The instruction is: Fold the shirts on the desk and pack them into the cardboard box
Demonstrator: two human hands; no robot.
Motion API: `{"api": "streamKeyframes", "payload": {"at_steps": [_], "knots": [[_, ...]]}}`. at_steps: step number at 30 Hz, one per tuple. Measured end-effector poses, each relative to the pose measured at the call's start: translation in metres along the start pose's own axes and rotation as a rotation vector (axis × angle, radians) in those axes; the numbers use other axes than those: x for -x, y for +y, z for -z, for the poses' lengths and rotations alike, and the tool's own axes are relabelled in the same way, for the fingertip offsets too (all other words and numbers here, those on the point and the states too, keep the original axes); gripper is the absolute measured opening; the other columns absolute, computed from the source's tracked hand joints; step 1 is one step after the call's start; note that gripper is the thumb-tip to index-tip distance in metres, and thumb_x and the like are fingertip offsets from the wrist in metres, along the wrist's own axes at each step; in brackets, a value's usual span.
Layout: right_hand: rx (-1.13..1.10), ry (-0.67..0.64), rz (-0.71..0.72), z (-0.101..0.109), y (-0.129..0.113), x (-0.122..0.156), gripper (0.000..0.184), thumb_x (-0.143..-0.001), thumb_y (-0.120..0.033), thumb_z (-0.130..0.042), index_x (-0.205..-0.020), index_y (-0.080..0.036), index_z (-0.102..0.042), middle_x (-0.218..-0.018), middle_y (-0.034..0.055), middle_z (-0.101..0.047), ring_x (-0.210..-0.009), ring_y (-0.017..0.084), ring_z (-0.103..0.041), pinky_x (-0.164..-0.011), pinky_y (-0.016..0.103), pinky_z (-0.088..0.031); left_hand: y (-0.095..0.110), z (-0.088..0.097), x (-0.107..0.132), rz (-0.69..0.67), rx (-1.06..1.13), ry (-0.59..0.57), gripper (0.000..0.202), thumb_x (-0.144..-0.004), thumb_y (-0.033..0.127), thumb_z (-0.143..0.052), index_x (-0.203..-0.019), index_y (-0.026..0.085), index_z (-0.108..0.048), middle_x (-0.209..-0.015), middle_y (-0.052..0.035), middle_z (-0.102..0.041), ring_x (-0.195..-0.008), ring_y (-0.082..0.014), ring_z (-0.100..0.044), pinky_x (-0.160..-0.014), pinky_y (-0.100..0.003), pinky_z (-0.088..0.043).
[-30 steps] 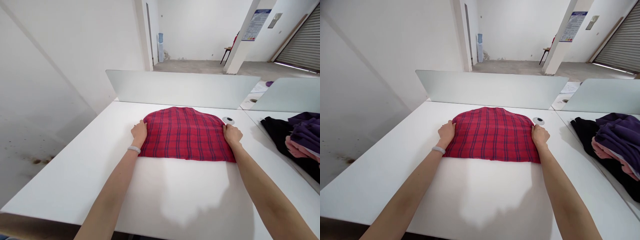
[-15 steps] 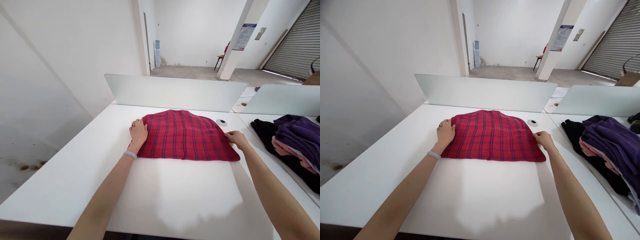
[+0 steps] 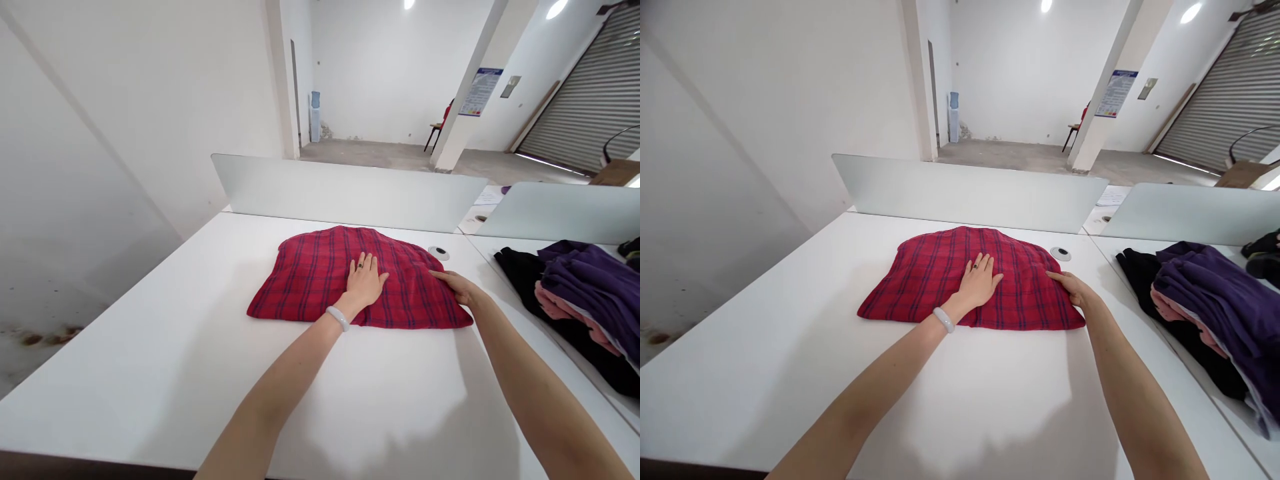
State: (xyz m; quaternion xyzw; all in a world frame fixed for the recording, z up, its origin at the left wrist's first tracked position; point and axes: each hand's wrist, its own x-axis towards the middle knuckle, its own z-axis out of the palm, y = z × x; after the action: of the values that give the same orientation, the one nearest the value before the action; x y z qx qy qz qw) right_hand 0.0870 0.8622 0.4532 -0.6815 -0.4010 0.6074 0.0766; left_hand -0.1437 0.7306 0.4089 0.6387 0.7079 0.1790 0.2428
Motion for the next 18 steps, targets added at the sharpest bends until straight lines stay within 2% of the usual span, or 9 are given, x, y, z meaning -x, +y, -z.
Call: {"api": "streamKeyframes", "payload": {"at_steps": [3,5,8,11,16,18], "knots": [[-0.063,0.034,0.139,-0.001,0.004,0.0,0.014,-0.081,-0.024,-0.069,-0.09,-0.013,-0.066,-0.075,0.0075,-0.073,-0.067,0.02,-0.071,-0.07,0.032,-0.061,0.003,-0.017,0.0,0.03,-0.064,-0.041,0.074,-0.097,0.054,-0.019,-0.148,0.001,-0.031,-0.156,-0.0179,-0.025,-0.147,-0.0299,-0.015,-0.12,-0.05,-0.013],[-0.117,0.019,0.169,-0.001,0.005,-0.001,0.016,-0.082,-0.023,-0.069,-0.094,-0.014,-0.066,-0.077,0.0073,-0.074,-0.068,0.02,-0.072,-0.072,0.032,-0.061,0.003,-0.023,0.002,0.039,-0.107,-0.048,0.076,-0.096,0.056,-0.016,-0.148,0.002,-0.03,-0.157,-0.0166,-0.024,-0.147,-0.0287,-0.015,-0.121,-0.049,-0.01],[-0.161,-0.08,0.091,0.002,0.005,0.0,0.019,-0.084,-0.022,-0.065,-0.102,-0.015,-0.066,-0.086,0.0087,-0.075,-0.075,0.022,-0.072,-0.077,0.036,-0.061,0.003,-0.025,0.005,0.044,-0.132,-0.066,0.077,-0.096,0.056,-0.012,-0.149,0.002,-0.028,-0.158,-0.0158,-0.022,-0.147,-0.0279,-0.014,-0.121,-0.048,-0.01],[-0.193,-0.168,-0.033,0.009,0.008,0.006,0.024,-0.087,-0.026,-0.062,-0.108,-0.015,-0.065,-0.095,0.0106,-0.074,-0.085,0.024,-0.072,-0.083,0.037,-0.06,0.003,-0.02,0.0,0.047,-0.098,-0.085,0.078,-0.096,0.057,-0.009,-0.148,0.002,-0.03,-0.157,-0.0159,-0.025,-0.147,-0.0286,-0.015,-0.12,-0.049,-0.014],[-0.262,-0.178,-0.092,0.013,0.014,0.016,0.028,-0.092,-0.028,-0.055,-0.116,-0.015,-0.062,-0.096,0.0106,-0.074,-0.089,0.024,-0.072,-0.087,0.038,-0.058,-0.009,-0.001,-0.038,0.096,-0.065,-0.016,0.067,-0.098,0.047,-0.014,-0.146,0.005,-0.035,-0.156,-0.0126,-0.028,-0.148,-0.0277,-0.011,-0.119,-0.051,-0.016],[-0.27,-0.172,-0.088,0.012,0.014,0.017,0.029,-0.092,-0.029,-0.055,-0.116,-0.015,-0.063,-0.098,0.0106,-0.074,-0.091,0.023,-0.071,-0.089,0.037,-0.058,-0.018,0.003,-0.057,0.126,-0.084,-0.034,0.061,-0.098,0.04,-0.02,-0.147,0.007,-0.033,-0.158,-0.0112,-0.026,-0.148,-0.0275,-0.009,-0.119,-0.052,-0.015]]}}
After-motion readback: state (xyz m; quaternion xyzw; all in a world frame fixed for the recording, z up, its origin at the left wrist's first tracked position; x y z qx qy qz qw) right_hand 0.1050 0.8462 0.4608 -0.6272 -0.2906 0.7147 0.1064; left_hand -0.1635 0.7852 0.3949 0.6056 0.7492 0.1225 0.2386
